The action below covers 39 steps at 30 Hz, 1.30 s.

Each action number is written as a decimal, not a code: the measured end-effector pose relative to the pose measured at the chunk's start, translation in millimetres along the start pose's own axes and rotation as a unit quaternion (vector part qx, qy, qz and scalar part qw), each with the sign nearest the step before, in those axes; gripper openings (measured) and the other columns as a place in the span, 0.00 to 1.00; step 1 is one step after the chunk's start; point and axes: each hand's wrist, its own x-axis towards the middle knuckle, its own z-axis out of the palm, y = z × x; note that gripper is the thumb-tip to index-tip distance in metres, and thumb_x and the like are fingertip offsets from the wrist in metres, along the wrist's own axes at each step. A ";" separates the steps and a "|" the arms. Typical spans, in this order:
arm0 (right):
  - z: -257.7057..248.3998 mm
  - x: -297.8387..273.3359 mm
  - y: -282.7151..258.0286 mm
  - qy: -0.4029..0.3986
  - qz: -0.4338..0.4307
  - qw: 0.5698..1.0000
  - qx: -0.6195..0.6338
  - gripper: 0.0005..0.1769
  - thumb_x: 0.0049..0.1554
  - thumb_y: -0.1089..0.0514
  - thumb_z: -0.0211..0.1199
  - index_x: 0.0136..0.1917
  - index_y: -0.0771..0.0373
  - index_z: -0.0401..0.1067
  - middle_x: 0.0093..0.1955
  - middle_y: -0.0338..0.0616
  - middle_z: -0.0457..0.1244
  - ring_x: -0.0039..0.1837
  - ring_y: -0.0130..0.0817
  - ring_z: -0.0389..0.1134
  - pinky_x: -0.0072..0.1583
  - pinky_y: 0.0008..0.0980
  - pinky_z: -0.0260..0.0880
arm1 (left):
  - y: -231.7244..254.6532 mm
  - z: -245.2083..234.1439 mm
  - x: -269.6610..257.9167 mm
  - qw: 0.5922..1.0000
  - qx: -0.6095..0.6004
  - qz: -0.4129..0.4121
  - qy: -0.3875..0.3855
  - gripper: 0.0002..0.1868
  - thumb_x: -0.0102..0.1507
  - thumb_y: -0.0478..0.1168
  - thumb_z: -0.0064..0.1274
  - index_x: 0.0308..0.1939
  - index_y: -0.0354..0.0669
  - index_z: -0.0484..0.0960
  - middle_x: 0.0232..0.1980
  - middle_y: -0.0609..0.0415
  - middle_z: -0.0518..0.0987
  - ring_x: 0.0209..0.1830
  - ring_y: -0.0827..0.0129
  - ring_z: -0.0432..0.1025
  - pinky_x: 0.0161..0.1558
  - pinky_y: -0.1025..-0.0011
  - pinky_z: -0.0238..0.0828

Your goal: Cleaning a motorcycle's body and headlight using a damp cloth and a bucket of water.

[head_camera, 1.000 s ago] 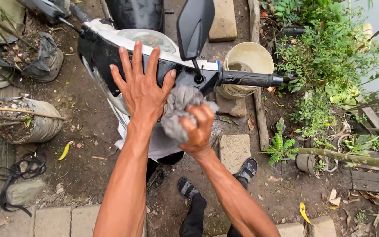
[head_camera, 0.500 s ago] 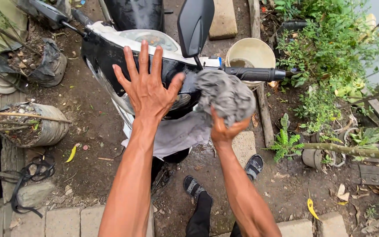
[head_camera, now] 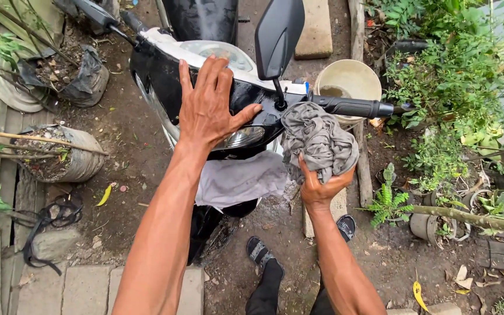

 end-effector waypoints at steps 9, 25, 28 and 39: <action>4.6 25.5 -12.3 0.012 -0.011 0.999 0.046 0.51 0.48 0.60 0.81 0.75 0.73 0.54 0.71 0.51 0.57 0.73 0.41 0.60 0.77 0.39 0.57 | -19.1 -20.3 -7.2 0.995 -0.043 -0.065 -0.064 0.38 0.71 0.65 0.43 0.76 0.43 0.69 0.79 0.40 0.60 0.81 0.47 0.49 0.75 0.38 0.35; 20.9 14.6 -17.3 -0.068 0.009 0.995 0.074 0.52 0.48 0.57 0.82 0.76 0.71 0.55 0.70 0.50 0.58 0.71 0.40 0.61 0.76 0.39 0.59 | -87.6 8.2 -89.0 0.863 -0.450 -0.228 0.019 0.39 0.70 0.65 0.48 0.80 0.55 0.62 0.88 0.50 0.40 0.89 0.58 0.31 0.85 0.58 0.32; 21.1 12.7 -16.7 -0.063 0.008 0.996 0.065 0.51 0.48 0.59 0.83 0.76 0.71 0.56 0.70 0.50 0.58 0.72 0.41 0.61 0.77 0.39 0.58 | -82.5 16.1 -97.3 0.872 -0.427 -0.237 0.037 0.37 0.70 0.64 0.48 0.79 0.57 0.63 0.88 0.51 0.43 0.90 0.59 0.33 0.85 0.58 0.33; 5.7 26.1 -26.1 -0.039 0.019 0.990 0.134 0.49 0.48 0.66 0.83 0.76 0.70 0.58 0.70 0.47 0.59 0.70 0.38 0.61 0.76 0.37 0.59 | -99.0 -12.1 -88.8 0.886 -0.410 -0.210 -0.058 0.27 0.75 0.55 0.42 0.78 0.64 0.61 0.87 0.53 0.44 0.88 0.59 0.38 0.83 0.61 0.41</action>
